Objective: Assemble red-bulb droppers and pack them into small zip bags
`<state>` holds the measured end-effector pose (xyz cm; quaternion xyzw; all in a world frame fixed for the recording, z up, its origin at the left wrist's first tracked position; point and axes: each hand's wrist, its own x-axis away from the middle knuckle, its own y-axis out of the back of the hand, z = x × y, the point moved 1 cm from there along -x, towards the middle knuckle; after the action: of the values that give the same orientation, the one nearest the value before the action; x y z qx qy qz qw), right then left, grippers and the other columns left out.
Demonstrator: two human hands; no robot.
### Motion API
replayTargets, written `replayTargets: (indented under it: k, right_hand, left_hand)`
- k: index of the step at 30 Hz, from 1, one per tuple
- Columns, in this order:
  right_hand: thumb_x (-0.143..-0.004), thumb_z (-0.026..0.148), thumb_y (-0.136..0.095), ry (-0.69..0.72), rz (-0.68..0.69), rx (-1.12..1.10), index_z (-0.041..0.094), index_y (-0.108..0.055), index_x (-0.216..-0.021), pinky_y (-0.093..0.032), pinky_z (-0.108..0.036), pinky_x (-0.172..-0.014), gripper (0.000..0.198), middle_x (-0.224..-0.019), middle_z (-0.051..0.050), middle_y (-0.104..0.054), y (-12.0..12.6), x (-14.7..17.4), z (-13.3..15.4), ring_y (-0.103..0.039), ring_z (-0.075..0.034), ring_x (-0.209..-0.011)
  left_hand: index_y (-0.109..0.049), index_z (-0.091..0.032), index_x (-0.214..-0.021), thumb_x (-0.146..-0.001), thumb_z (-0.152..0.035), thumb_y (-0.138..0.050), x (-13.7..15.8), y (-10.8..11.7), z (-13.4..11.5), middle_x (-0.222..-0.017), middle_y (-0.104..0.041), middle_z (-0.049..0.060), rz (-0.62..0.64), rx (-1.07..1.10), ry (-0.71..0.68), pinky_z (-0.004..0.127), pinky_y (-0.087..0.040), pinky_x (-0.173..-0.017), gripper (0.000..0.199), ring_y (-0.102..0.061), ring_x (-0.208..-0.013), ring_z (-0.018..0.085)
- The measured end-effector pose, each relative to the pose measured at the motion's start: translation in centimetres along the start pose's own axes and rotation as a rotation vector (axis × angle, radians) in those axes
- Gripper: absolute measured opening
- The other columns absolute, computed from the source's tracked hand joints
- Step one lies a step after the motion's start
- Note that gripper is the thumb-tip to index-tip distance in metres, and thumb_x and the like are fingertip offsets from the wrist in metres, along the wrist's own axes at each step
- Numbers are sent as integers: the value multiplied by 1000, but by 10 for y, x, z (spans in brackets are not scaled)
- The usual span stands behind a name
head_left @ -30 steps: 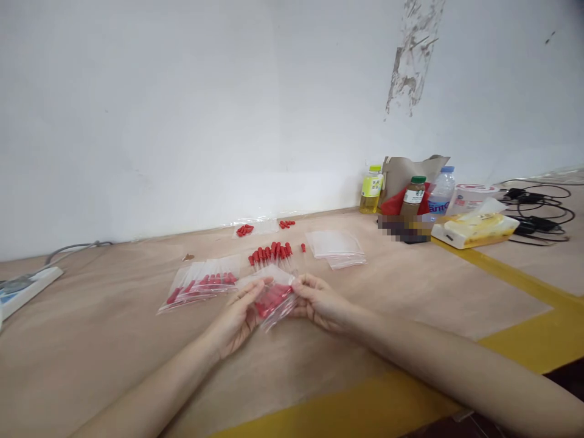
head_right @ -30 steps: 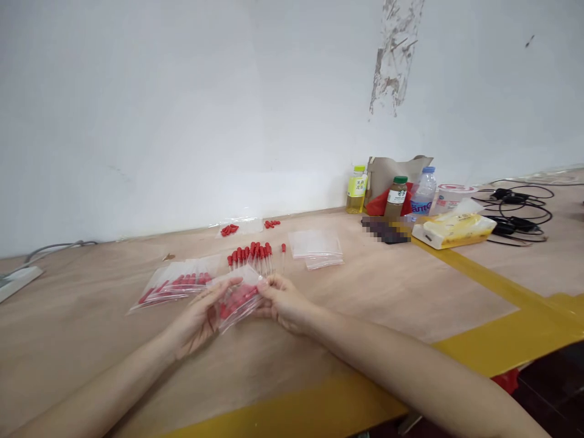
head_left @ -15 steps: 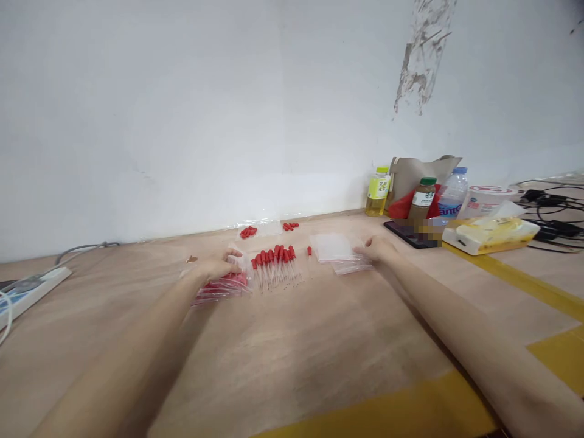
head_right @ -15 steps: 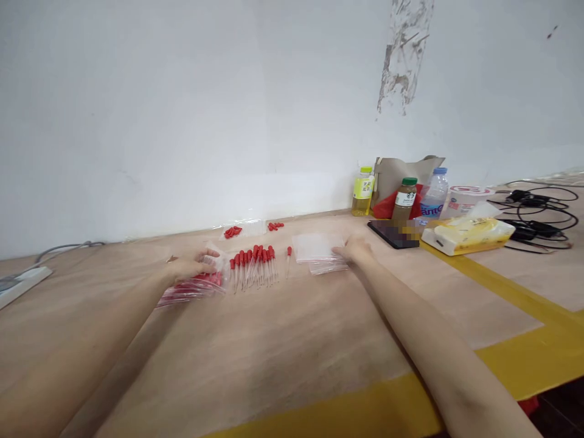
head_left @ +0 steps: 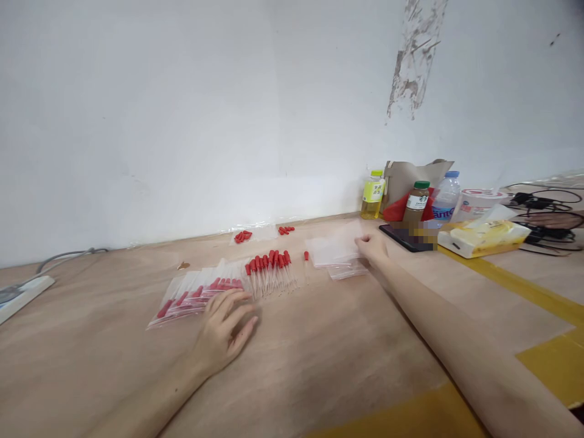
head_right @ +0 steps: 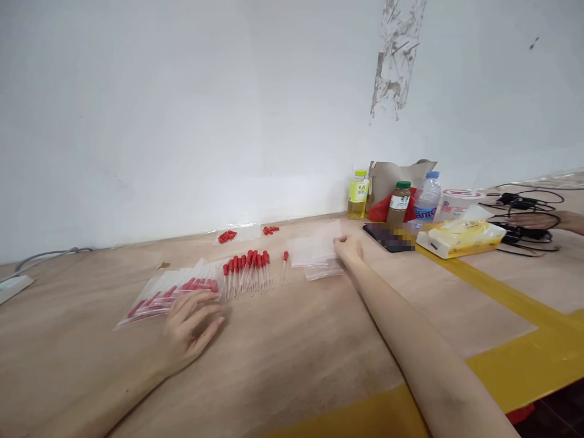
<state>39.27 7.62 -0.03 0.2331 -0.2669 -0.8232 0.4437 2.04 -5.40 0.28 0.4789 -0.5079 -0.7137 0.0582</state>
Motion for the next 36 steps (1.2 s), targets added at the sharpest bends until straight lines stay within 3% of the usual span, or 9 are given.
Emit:
replayTargets:
  k: [4,8,12,14,17,20,23,27,36]
  right_hand:
    - [-86,39,-30,168,61,-296,20,-53,-95,-47,-23,-60,31,-92,-6,-62,13,26,38,-61,-13,-73]
    - [-67,52,-56,457,771,-757,20,-56,-85,-43,-21,-49,36,-80,-1,-62,0,81,74,-54,-8,-53]
    - [-55,45,-69,582,1262,-392,16,-60,-76,-37,-17,-44,36,-69,1,-61,-37,137,81,-50,-7,-52]
    - [-53,43,-71,676,1180,-183,16,-60,-75,-36,-18,-45,37,-64,2,-59,-48,150,79,-49,-8,-52]
    - [-51,44,-72,836,767,-10,17,-60,-71,-35,-20,-49,35,-66,0,-59,-45,146,82,-51,-11,-59]
    - [-62,39,-64,800,510,38,18,-58,-63,-36,-21,-54,22,-65,0,-60,-38,124,87,-53,-12,-61]
    - [-67,32,-58,600,380,63,17,-57,-73,-38,-22,-60,17,-71,-4,-61,-48,102,93,-55,-13,-67]
    - [-60,37,-63,463,338,89,10,-51,-98,-41,-25,-62,47,-87,-12,-61,-77,92,99,-57,-19,-76]
    - [-61,24,-58,338,426,102,11,-56,-80,-43,-23,-51,23,-65,-9,-63,-85,91,93,-61,-19,-62]
  left_hand:
    - [-55,-22,-97,-81,-23,-49,2,-4,5,-102,-55,7,-98,102,74,41,-35,-90,17,-49,-101,23]
    - [-48,-20,-106,-85,-25,-43,1,-2,13,-103,-55,7,-158,229,244,40,-37,-90,22,-50,-100,22]
    - [-48,-20,-105,-86,-25,-41,1,11,7,-101,-55,7,-261,293,347,38,-39,-88,21,-51,-98,21]
    - [-52,-20,-103,-84,-25,-45,0,19,-6,-104,-56,7,-129,333,204,38,-38,-91,20,-49,-103,22]
    - [-50,-24,-117,-83,-29,-48,0,23,-28,-128,-45,6,361,427,-94,39,-32,-98,34,-39,-118,24]
    - [-38,-30,-128,-85,-34,-46,1,20,-41,-138,-32,3,629,449,-206,44,-25,-102,45,-30,-125,24]
    - [-35,-32,-129,-85,-36,-44,2,15,-41,-138,-30,2,655,442,-209,46,-21,-103,45,-29,-126,24]
    - [-35,-32,-130,-86,-38,-43,2,13,-39,-139,-30,2,663,412,-204,46,-21,-103,45,-29,-126,24]
    - [-33,-32,-130,-87,-41,-39,0,13,-40,-140,-27,1,692,339,-209,45,-22,-103,45,-26,-127,24]
